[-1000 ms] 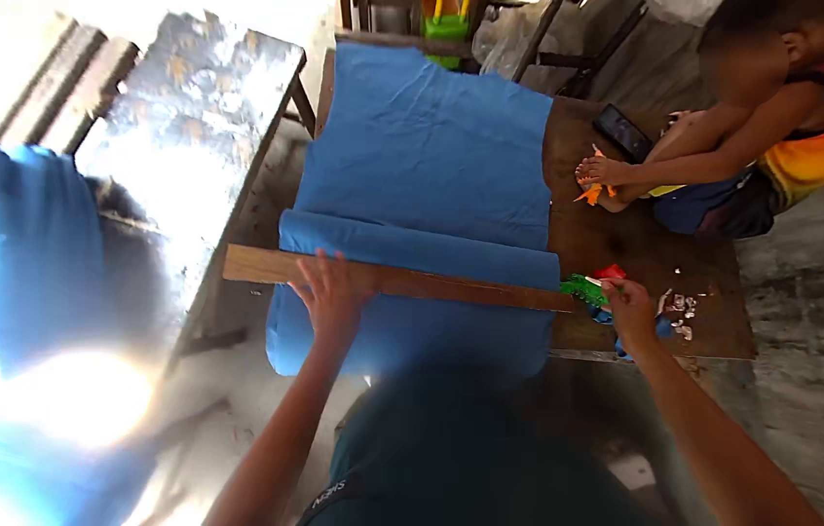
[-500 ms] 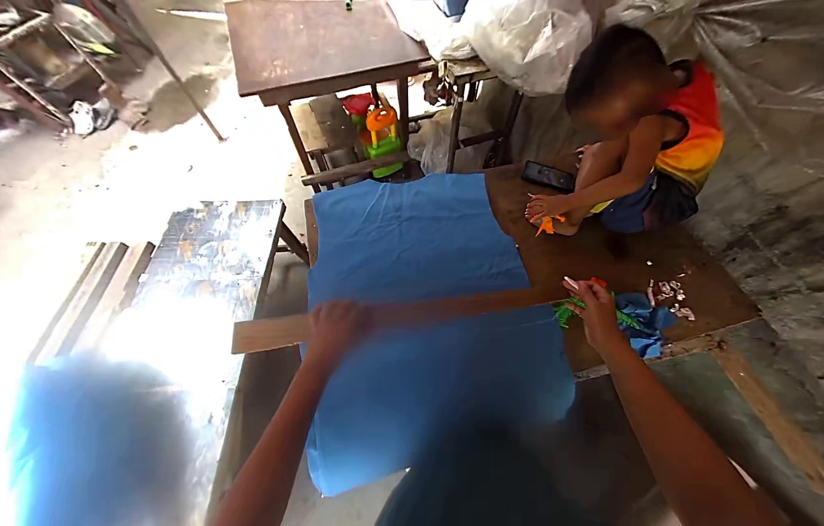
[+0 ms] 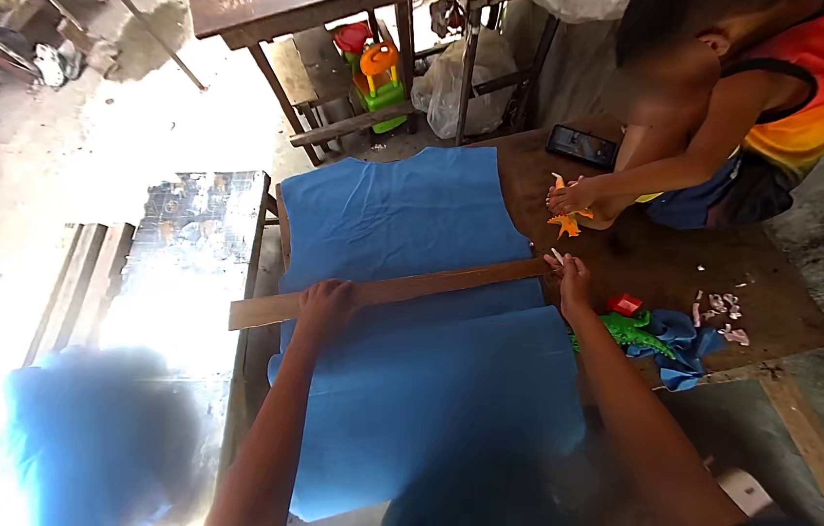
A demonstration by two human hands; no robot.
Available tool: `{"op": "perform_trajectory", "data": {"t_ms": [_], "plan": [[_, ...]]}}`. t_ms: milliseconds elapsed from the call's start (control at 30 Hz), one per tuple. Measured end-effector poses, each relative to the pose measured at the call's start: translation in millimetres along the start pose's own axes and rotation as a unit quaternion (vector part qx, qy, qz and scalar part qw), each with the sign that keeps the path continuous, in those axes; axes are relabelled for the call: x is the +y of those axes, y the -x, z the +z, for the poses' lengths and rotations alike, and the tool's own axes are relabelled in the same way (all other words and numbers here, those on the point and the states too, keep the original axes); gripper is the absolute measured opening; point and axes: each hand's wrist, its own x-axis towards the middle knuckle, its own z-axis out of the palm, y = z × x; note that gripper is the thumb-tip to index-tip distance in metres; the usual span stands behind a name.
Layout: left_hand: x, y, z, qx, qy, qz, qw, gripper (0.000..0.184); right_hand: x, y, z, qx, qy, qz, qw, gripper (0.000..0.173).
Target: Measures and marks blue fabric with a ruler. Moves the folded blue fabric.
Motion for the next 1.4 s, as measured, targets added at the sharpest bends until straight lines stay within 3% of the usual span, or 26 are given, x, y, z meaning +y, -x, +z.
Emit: {"op": "perform_trajectory", "data": {"t_ms": [300,500,733,933,1400], "plan": [[-0.8,4.6,-2.9,0.010,0.005,0.004,1.000,0.056,3.8,1.8,3.1,-0.017,0.081,-0.027,0.996,0.046],[20.6,6.8,-16.6,0.025,0.035,-0.021,0.999,0.054,-24.8,16.7,10.8,-0.009,0.175,-0.027,0.984,0.046],[27.7,25.2,-2.8,0.023,0.046,-0.054,0.997,0.054,-48.5,33.5,19.4,-0.042,0.229,-0.058,0.971,0.049],[30.4,28.6,-0.4,0.006,0.051,-0.066,0.997,0.053,-50.0,38.2,23.2,-0.036,0.215,-0.058,0.974,0.048],[20.6,26.8,16.8,0.045,0.034,-0.043,0.997,0.047,-50.5,44.1,24.1,-0.021,0.258,-0.061,0.964,0.048]]}}
